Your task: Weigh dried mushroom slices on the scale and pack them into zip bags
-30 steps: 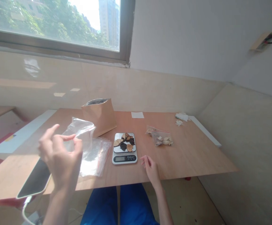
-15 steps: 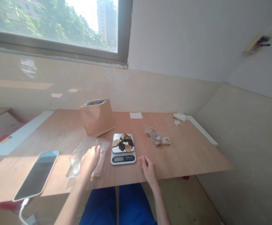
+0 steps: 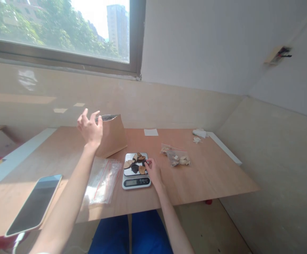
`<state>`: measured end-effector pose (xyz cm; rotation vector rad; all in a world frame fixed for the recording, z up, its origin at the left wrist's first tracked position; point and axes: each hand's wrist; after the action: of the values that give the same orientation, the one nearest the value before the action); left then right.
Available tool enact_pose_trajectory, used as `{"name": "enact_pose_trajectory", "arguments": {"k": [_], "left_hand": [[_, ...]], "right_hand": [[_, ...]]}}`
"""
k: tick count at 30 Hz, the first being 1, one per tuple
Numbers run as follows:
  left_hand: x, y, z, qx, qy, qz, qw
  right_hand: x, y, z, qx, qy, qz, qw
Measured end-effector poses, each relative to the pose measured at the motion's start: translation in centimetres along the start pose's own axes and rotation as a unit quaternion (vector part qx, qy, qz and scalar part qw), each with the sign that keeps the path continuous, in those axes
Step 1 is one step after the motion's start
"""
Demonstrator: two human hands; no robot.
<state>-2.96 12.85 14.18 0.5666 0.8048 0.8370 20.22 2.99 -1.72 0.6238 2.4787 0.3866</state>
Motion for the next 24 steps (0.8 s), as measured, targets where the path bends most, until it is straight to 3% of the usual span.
{"name": "enact_pose_trajectory", "arguments": {"k": [2,5,9,13,17,21,24], "left_hand": [[0.4,0.5,-0.6,-0.014,-0.004,-0.053,0.998],[0.0,0.3,-0.9,-0.034,-0.013,-0.08,0.996],[-2.2,-0.9,-0.3,-0.065,-0.033,-0.081,0.994],[-5.1,-2.7,0.4,-0.112,-0.059,-0.153,0.98],[-7.2,-5.3,1.2,-0.105,-0.059,-0.212,0.97],[-8.1,-8.6,1.6,-0.11,-0.073,-0.26,0.957],[-8.5,-11.0,1.4,-0.095,-0.099,-0.268,0.954]], "right_hand": [[0.2,0.4,0.4,0.002,0.003,-0.001,1.0],[-0.4,0.6,1.1,0.011,0.013,0.017,1.0],[-2.9,0.7,2.7,0.038,-0.003,0.114,0.993],[-5.0,0.5,3.3,0.05,-0.033,0.183,0.981],[-5.3,-0.7,-0.5,-0.008,-0.013,0.163,0.987],[-4.6,-2.4,-7.1,-0.134,0.08,0.029,0.987],[-3.4,-3.2,-10.6,-0.212,0.075,-0.06,0.972]]}}
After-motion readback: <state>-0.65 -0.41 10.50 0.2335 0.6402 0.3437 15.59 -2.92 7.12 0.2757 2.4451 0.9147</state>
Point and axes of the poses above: each hand's wrist, its own y-axis towards the middle knuckle, its own x-axis out of the palm, z = x × y, and after that the axes turned 8 degrees about z, right-handed
